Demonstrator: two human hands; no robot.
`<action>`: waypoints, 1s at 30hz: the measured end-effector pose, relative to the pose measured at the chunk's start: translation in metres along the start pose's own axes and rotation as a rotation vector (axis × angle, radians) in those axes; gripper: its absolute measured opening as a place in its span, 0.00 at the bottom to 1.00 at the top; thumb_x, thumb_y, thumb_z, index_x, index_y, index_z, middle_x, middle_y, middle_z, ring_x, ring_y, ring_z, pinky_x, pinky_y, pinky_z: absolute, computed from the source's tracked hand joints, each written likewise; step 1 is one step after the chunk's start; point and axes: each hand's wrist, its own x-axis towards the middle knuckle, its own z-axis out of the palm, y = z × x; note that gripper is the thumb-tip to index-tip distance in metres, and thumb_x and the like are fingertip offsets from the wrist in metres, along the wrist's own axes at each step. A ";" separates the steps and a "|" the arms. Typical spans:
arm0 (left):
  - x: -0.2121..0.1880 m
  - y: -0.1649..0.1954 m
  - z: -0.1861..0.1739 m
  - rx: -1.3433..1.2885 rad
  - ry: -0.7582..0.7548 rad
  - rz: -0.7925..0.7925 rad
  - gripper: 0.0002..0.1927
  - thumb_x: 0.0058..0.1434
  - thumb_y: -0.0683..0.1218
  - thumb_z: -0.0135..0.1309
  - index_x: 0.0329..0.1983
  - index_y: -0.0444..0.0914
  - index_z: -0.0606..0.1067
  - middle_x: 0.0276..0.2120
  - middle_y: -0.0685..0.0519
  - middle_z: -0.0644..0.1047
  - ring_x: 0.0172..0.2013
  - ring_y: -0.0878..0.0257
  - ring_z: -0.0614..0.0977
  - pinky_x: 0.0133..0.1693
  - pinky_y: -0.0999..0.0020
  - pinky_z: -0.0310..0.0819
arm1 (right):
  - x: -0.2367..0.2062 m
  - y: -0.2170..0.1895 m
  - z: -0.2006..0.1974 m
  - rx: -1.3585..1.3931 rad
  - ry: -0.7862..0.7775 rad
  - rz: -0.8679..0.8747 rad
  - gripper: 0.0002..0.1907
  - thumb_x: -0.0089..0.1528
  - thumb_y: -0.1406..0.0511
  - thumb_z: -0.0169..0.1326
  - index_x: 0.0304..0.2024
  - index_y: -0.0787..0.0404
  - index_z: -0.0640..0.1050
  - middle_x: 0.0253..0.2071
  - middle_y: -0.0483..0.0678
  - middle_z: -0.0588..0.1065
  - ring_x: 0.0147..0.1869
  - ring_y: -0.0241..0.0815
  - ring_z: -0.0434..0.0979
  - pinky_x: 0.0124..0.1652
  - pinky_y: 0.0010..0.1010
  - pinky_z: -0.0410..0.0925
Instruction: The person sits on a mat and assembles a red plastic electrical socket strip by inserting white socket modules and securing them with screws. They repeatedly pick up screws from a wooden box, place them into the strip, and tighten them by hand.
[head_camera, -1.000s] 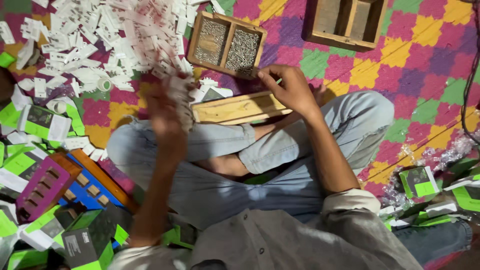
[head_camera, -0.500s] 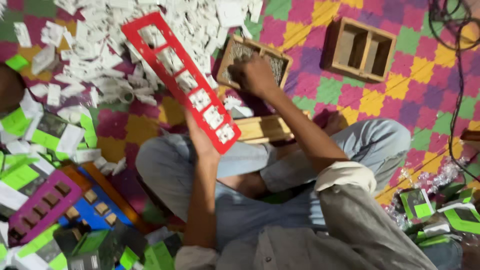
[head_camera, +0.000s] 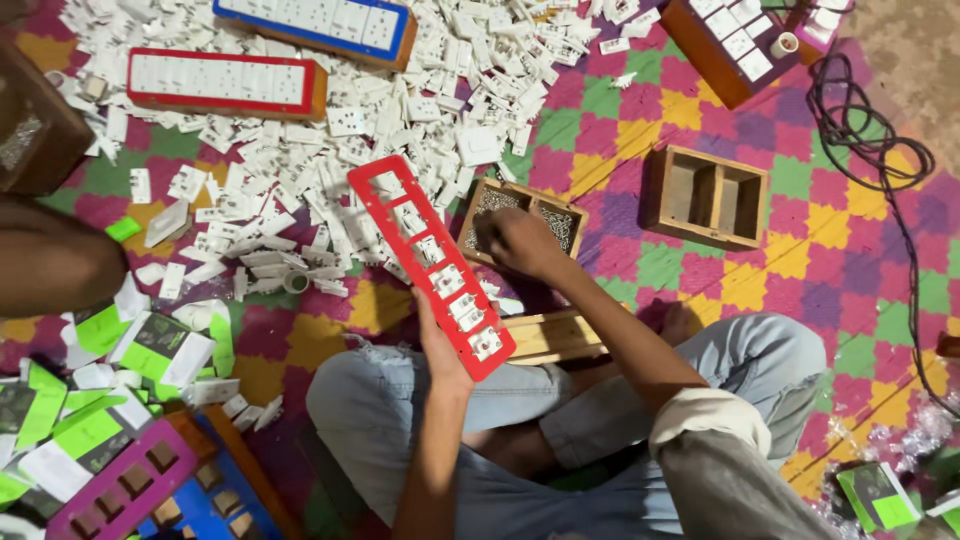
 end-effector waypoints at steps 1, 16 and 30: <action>-0.001 -0.001 -0.001 0.006 0.025 -0.014 0.39 0.65 0.75 0.39 0.59 0.39 0.71 0.38 0.50 0.79 0.33 0.54 0.83 0.32 0.58 0.79 | -0.004 0.003 -0.005 0.111 -0.012 0.056 0.14 0.57 0.65 0.62 0.43 0.63 0.77 0.38 0.55 0.77 0.43 0.54 0.78 0.43 0.44 0.72; -0.012 -0.082 0.012 0.074 0.022 -0.380 0.39 0.62 0.75 0.40 0.52 0.38 0.74 0.35 0.48 0.80 0.33 0.51 0.85 0.37 0.53 0.81 | -0.160 -0.038 -0.098 0.890 0.327 0.309 0.09 0.64 0.74 0.62 0.48 0.69 0.81 0.42 0.49 0.81 0.44 0.31 0.80 0.47 0.23 0.74; -0.015 -0.086 0.015 0.082 -0.045 -0.288 0.38 0.69 0.73 0.39 0.57 0.36 0.72 0.41 0.48 0.79 0.36 0.58 0.83 0.45 0.52 0.82 | -0.153 -0.051 -0.095 0.685 0.250 0.186 0.08 0.63 0.74 0.64 0.46 0.67 0.83 0.45 0.51 0.78 0.49 0.38 0.79 0.46 0.28 0.73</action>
